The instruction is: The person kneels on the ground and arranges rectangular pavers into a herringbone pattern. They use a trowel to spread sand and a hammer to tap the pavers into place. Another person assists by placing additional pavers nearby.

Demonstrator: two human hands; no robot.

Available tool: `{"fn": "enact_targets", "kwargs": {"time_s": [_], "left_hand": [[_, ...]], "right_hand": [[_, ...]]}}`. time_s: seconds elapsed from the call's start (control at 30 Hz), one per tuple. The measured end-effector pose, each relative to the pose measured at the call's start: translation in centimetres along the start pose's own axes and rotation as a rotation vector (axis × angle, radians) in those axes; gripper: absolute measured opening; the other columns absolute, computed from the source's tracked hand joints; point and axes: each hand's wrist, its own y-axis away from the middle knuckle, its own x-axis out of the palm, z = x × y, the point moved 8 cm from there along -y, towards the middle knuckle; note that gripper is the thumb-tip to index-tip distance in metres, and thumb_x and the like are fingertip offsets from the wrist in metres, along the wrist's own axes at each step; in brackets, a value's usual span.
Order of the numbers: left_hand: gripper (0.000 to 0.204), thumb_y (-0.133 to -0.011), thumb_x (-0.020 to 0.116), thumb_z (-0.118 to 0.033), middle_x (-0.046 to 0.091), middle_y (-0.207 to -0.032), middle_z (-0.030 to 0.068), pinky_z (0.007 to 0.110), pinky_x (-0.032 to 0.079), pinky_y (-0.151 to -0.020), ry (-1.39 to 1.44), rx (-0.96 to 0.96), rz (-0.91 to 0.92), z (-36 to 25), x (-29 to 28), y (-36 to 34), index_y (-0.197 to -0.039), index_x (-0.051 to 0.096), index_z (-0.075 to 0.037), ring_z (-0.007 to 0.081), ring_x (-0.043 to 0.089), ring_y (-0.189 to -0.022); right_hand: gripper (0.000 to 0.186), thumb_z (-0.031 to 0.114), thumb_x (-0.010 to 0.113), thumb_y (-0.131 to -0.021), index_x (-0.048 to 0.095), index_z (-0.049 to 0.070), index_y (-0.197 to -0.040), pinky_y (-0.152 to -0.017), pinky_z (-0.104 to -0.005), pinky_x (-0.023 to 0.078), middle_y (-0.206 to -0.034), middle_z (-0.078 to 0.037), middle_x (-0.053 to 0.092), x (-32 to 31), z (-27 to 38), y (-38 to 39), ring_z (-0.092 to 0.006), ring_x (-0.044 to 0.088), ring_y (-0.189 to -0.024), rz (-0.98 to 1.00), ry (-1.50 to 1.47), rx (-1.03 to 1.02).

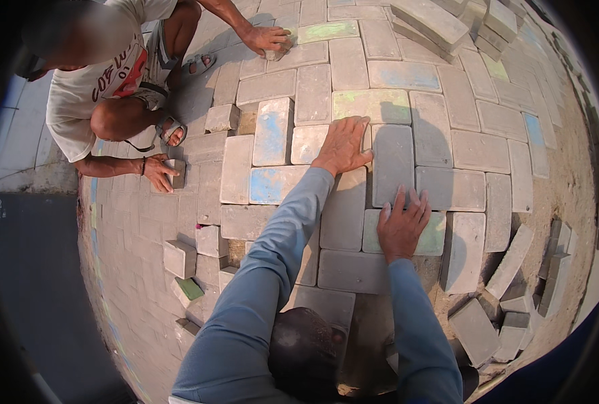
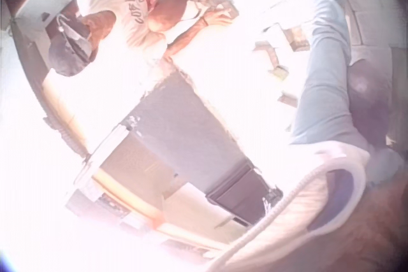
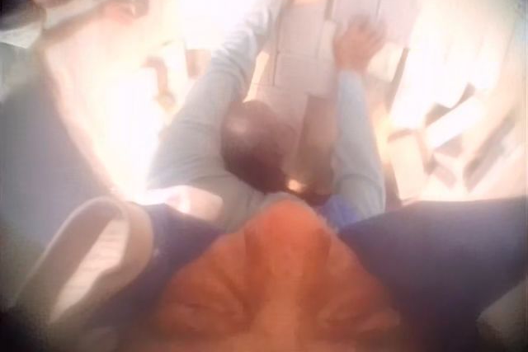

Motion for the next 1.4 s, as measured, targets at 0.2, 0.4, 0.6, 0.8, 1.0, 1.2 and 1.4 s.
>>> {"fn": "enact_targets", "kwargs": {"time_s": [0.2,0.4,0.6,0.8,1.0,1.2,1.4], "left_hand": [[0.058,-0.094,0.06,-0.023,0.055,-0.135,0.021,0.05,0.036,-0.104,-0.239,-0.595,-0.283,5.4,-3.5,12.2,-0.143,0.048,0.006,0.0368,0.05,-0.122],[0.059,-0.094,0.055,-0.024,0.062,-0.125,0.0195,0.048,0.04,-0.095,-0.276,-0.778,-0.278,7.2,-2.9,12.0,-0.144,0.049,0.007,0.0341,0.055,-0.112],[0.059,-0.092,0.055,-0.018,0.06,-0.117,0.0214,0.048,0.041,-0.096,-0.169,-0.762,-0.423,6.3,-2.6,9.9,-0.144,0.046,0.008,0.0387,0.054,-0.109],[0.061,-0.088,0.059,-0.009,0.052,-0.125,0.0266,0.052,0.04,-0.1,0.01,-0.744,-0.358,6.6,-2.7,10.4,-0.146,0.044,-0.001,0.0416,0.051,-0.111],[0.058,-0.082,0.055,-0.003,0.054,-0.122,0.0247,0.053,0.038,-0.104,0.076,-0.656,-0.496,7.2,-3.2,10.5,-0.14,0.051,-0.002,0.0429,0.05,-0.113],[0.055,-0.081,0.052,0.0,0.056,-0.127,0.0238,0.051,0.036,-0.109,0.188,-0.579,-0.56,7.4,-3.0,11.1,-0.136,0.055,-0.002,0.0429,0.049,-0.122],[0.051,-0.083,0.052,0.003,0.056,-0.131,0.0257,0.051,0.037,-0.11,0.216,-0.584,-0.61,8.0,-3.0,11.8,-0.134,0.054,0.001,0.0442,0.05,-0.125]], "right_hand": [[0.054,0.028,0.06,-0.098,0.05,0.003,-0.145,-0.119,-0.0586,0.028,-0.138,-0.022,0.048,-0.5,-0.5,-0.7,-0.0434,0.033,-0.145,-0.05,0.05,-0.029],[0.04,0.016,0.064,-0.09,0.058,-0.003,-0.125,-0.101,-0.0552,0.041,-0.12,-0.024,0.054,-1.8,3.2,-4.9,-0.043,0.051,-0.119,0.087,-0.146,-0.094],[0.031,0.018,0.066,-0.089,0.06,-0.008,-0.105,-0.09,-0.0526,0.047,-0.108,-0.028,0.055,3.9,5.8,-12.2,-0.0468,0.056,-0.105,0.234,-0.372,0.13],[0.034,0.021,0.065,-0.089,0.06,-0.01,-0.101,-0.091,-0.0526,0.048,-0.109,-0.034,0.054,4.1,8.2,-11.1,-0.0485,0.057,-0.099,0.155,-0.272,0.144],[0.037,0.022,0.061,-0.088,0.058,-0.012,-0.105,-0.093,-0.0524,0.05,-0.112,-0.036,0.055,5.4,6.8,-12.8,-0.0494,0.059,-0.101,0.232,-0.291,0.292],[0.045,0.023,0.062,-0.086,0.054,-0.014,-0.112,-0.096,-0.0513,0.052,-0.119,-0.039,0.054,6.3,5.3,-14.0,-0.0518,0.06,-0.109,0.34,-0.296,0.424],[0.056,0.026,0.064,-0.087,0.051,-0.013,-0.125,-0.1,-0.0543,0.049,-0.13,-0.037,0.05,5.4,9.4,-14.1,-0.0519,0.056,-0.118,0.548,-0.035,0.033]]}}
